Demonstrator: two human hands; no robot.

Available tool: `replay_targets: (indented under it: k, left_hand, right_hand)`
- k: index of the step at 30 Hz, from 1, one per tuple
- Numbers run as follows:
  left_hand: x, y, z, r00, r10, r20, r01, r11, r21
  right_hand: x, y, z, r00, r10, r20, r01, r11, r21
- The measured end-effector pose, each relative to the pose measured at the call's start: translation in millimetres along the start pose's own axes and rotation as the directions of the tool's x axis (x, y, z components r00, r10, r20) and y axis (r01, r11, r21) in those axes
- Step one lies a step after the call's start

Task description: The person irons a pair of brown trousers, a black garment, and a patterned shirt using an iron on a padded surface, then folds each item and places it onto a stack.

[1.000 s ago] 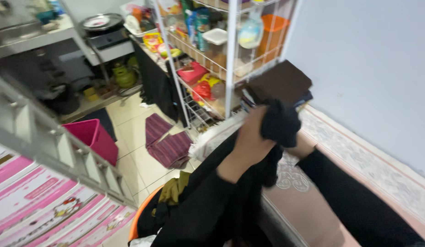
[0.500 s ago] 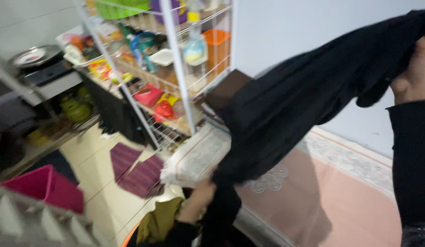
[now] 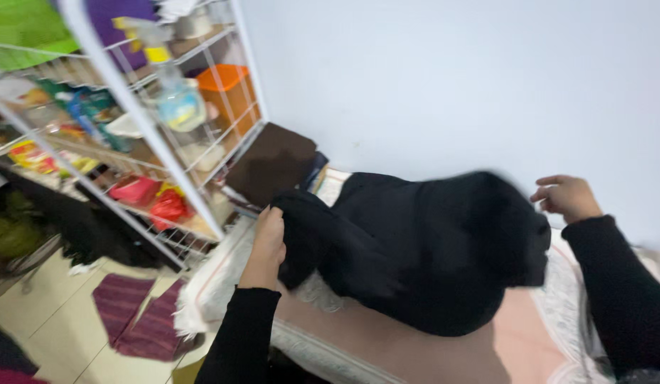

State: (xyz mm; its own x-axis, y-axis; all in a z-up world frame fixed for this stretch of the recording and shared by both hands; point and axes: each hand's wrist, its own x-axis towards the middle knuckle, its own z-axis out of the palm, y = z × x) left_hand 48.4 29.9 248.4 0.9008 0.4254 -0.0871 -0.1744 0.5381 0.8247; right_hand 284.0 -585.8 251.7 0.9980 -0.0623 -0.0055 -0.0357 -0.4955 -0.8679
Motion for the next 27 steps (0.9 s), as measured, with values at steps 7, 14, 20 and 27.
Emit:
replay_targets:
  k: [7, 14, 20, 27]
  left_hand:
    - [-12, -43, 70, 0.996, -0.022, 0.086, -0.007, 0.944, 0.329]
    - [-30, -72, 129, 0.989, -0.024, 0.148, -0.021, 0.955, 0.297]
    - [-30, -101, 99, 0.963, -0.012, 0.269, -0.228, 0.496, 0.838]
    - [-63, -178, 72, 0.576, -0.687, 0.443, -0.373, 0.261, 0.890]
  right_hand:
    - [-96, -22, 50, 0.989, 0.014, 0.146, 0.027, 0.961, -0.274]
    - [-218, -31, 180, 0.774, -0.190, 0.604, 0.478, 0.801, -0.360]
    - [-212, -14, 197, 0.964, -0.200, 0.175, 0.263, 0.633, -0.728]
    - [-141, 31, 140, 0.979, 0.053, -0.198, -0.180, 0.687, -0.704]
